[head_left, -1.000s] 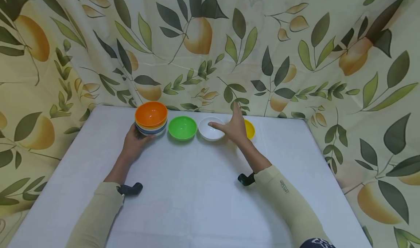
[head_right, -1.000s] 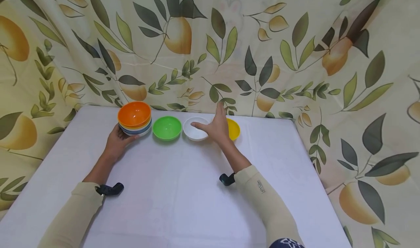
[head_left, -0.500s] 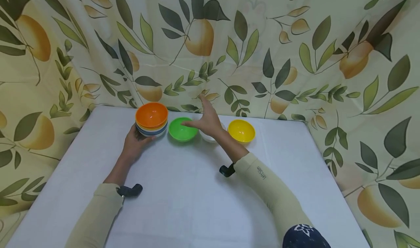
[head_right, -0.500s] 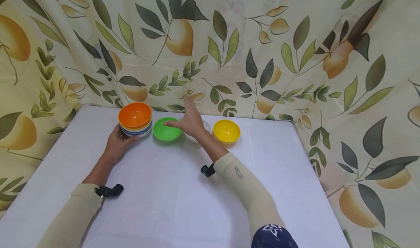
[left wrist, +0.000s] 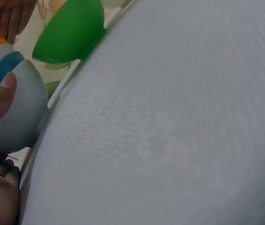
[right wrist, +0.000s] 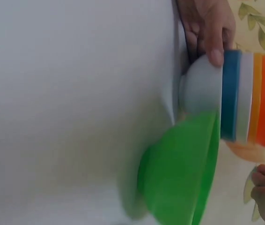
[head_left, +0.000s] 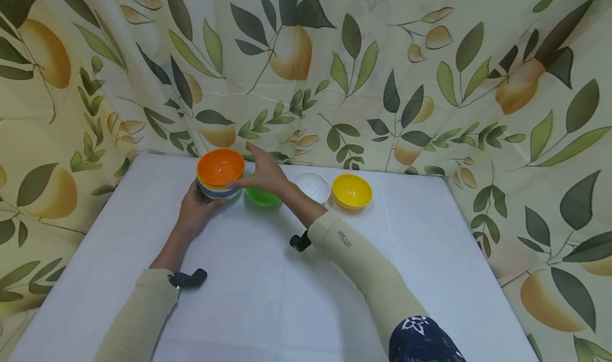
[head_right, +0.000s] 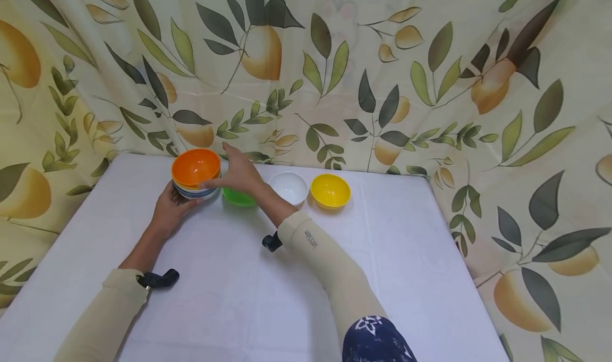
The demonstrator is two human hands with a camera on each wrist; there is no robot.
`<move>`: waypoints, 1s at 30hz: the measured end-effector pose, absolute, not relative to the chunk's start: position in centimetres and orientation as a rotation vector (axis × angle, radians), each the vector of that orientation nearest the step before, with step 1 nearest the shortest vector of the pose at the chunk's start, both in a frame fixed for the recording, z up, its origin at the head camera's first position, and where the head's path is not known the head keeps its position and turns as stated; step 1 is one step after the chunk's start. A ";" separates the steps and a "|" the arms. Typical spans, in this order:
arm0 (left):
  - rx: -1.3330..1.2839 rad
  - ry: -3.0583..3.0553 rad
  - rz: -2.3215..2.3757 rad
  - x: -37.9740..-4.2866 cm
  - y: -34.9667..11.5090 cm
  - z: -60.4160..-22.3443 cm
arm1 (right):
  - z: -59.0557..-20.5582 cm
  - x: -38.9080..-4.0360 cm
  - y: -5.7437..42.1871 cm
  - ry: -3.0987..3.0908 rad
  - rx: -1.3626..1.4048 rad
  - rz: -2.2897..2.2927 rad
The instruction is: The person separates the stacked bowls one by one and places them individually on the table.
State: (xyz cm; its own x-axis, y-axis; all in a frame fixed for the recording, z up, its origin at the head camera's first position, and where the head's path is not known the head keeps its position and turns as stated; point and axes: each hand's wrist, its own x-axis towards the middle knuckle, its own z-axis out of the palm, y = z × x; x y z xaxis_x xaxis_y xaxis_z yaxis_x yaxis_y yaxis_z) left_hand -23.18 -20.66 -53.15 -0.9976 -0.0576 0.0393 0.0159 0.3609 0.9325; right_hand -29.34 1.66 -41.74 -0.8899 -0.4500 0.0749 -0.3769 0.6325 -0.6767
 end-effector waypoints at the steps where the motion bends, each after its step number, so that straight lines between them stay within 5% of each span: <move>1: 0.040 -2.537 -1.740 -23.1 -20.7 -53.2 | -41.9 -29.4 1.1 2.721 -0.709 -1.116; 30: -0.015 -2.522 -1.748 -23.4 -21.2 -53.3 | -41.7 -27.1 -0.9 2.632 -0.792 -1.577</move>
State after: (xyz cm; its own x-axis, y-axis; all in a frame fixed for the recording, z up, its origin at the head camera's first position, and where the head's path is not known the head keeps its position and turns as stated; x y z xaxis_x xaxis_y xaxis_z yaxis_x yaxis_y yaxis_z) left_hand -23.38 -21.16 -53.33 -0.9973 -0.0339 0.0659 0.0498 0.3519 0.9347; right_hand -27.08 -0.85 -41.67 -0.8746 -0.4017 0.2715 -0.4289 0.3800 -0.8195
